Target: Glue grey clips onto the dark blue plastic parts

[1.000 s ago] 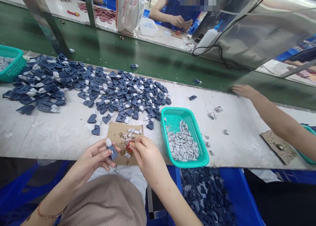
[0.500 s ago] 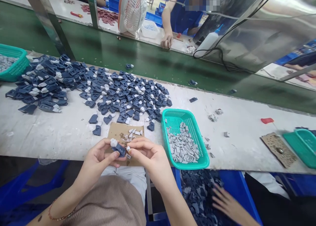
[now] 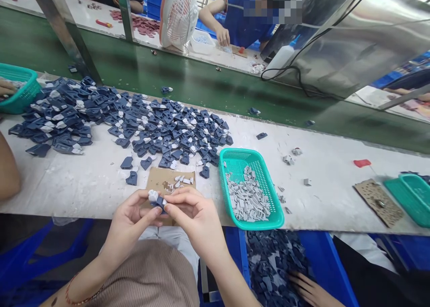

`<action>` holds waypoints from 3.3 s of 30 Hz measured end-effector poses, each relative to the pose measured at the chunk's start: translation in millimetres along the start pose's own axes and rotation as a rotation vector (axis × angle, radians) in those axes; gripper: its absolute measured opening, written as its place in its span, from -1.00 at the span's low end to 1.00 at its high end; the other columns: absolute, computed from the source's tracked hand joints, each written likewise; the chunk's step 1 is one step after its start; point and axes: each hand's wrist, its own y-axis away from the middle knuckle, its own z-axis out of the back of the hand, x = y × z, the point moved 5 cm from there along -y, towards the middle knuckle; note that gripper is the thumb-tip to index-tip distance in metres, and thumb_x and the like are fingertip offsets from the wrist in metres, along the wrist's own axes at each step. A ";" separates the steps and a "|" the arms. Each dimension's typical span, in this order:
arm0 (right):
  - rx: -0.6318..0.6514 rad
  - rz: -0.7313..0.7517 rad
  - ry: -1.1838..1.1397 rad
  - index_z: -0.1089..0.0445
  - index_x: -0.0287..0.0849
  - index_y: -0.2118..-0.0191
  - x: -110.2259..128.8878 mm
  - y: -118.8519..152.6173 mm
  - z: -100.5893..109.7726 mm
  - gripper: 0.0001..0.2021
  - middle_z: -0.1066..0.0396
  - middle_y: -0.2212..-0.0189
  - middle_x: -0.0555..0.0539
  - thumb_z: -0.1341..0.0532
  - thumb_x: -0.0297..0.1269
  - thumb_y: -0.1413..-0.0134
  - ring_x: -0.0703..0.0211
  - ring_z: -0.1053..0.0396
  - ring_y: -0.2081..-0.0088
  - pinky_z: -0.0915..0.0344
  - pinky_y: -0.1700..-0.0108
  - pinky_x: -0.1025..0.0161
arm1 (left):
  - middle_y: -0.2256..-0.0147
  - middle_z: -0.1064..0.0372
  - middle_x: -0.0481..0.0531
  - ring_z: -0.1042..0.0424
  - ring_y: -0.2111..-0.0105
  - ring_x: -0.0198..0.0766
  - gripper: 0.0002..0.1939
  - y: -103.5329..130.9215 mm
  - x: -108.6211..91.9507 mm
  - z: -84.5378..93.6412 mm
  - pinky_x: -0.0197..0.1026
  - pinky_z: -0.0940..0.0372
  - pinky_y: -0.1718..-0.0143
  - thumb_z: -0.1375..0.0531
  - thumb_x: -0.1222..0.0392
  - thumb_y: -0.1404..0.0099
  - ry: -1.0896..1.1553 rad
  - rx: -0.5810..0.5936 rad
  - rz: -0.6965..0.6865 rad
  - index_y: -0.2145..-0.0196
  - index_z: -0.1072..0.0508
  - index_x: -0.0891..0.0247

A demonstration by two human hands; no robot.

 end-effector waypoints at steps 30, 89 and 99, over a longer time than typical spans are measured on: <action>-0.092 0.027 -0.054 -0.30 -0.03 -0.14 -11.5 -12.1 -2.0 -0.55 -0.44 0.06 -0.12 -0.02 0.07 -0.29 0.11 -0.43 0.19 -0.41 0.25 0.27 | 0.22 -0.53 0.17 -0.37 0.51 -0.42 -0.59 -37.9 -32.2 -14.7 -0.41 -0.28 0.48 -0.36 0.22 -0.11 0.227 0.159 0.054 0.06 -0.48 0.33; -0.138 0.191 1.134 -0.39 -0.20 0.12 -33.7 -73.1 160.7 -0.71 -0.45 0.25 -0.16 -0.02 -0.56 -0.16 -0.02 -0.43 0.24 -0.35 0.26 0.12 | 0.21 -0.52 0.08 -0.42 0.10 -0.06 -0.82 -323.1 -133.1 -137.7 -0.12 -0.21 -0.06 -0.38 0.06 0.03 -1.259 0.690 -0.618 0.51 -0.57 0.19; -0.174 0.104 1.118 -0.46 -0.16 0.31 -29.6 -71.5 166.9 -0.79 -0.42 0.35 -0.13 -0.08 -0.51 -0.16 0.00 -0.43 0.31 -0.34 0.33 0.16 | -0.01 -0.35 0.15 -0.37 0.03 -0.08 -0.73 -391.4 -126.2 -161.8 0.10 -0.30 0.00 -0.18 0.15 -0.33 -1.280 0.358 -0.517 0.05 -0.42 0.30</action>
